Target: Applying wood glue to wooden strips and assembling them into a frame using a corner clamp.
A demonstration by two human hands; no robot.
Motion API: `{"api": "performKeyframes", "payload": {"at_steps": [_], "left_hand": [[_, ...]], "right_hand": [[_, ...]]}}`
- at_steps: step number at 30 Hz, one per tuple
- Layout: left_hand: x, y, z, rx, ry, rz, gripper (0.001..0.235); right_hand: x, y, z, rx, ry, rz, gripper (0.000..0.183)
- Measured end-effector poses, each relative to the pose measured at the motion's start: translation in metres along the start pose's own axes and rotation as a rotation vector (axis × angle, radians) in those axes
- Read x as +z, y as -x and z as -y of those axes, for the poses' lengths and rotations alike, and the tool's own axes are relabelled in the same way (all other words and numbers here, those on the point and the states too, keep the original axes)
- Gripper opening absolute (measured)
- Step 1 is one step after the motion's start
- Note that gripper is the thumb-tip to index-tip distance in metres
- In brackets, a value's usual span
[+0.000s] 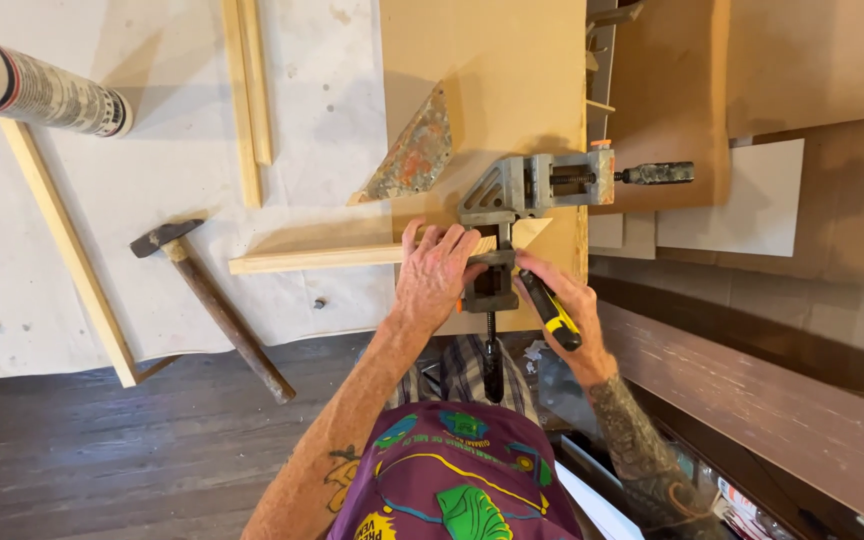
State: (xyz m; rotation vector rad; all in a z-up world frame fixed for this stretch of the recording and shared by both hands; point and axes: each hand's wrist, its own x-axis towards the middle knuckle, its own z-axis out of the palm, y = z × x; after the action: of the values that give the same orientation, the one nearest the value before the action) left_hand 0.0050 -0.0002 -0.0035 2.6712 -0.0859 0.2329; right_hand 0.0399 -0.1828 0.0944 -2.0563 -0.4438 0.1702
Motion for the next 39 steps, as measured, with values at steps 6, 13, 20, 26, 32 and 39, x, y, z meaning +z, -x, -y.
{"api": "performKeyframes", "payload": {"at_steps": [6, 13, 20, 26, 32, 39], "left_hand": [[-0.005, -0.001, -0.001, 0.006, 0.007, -0.014, 0.042], [-0.005, -0.003, 0.000, 0.000, 0.011, 0.007, 0.043], [0.002, -0.005, 0.000, 0.005, 0.026, 0.004, 0.041], [0.005, -0.003, 0.002, 0.011, 0.001, -0.003, 0.041], [-0.012, 0.000, -0.005, 0.015, 0.020, 0.000, 0.043], [-0.056, -0.003, -0.027, -0.014, 0.069, -0.116, 0.057]], "right_hand": [[-0.003, 0.006, 0.001, -0.071, -0.023, -0.015, 0.029], [-0.005, -0.004, -0.015, -0.089, -0.072, -0.030, 0.027], [-0.003, -0.002, -0.037, -0.091, -0.067, -0.045, 0.031], [-0.007, 0.001, -0.043, -0.082, -0.015, -0.074, 0.027], [-0.005, 0.009, -0.026, -0.029, -0.054, -0.091, 0.028], [-0.024, 0.023, -0.026, 0.314, -0.811, -0.195, 0.021]]}}
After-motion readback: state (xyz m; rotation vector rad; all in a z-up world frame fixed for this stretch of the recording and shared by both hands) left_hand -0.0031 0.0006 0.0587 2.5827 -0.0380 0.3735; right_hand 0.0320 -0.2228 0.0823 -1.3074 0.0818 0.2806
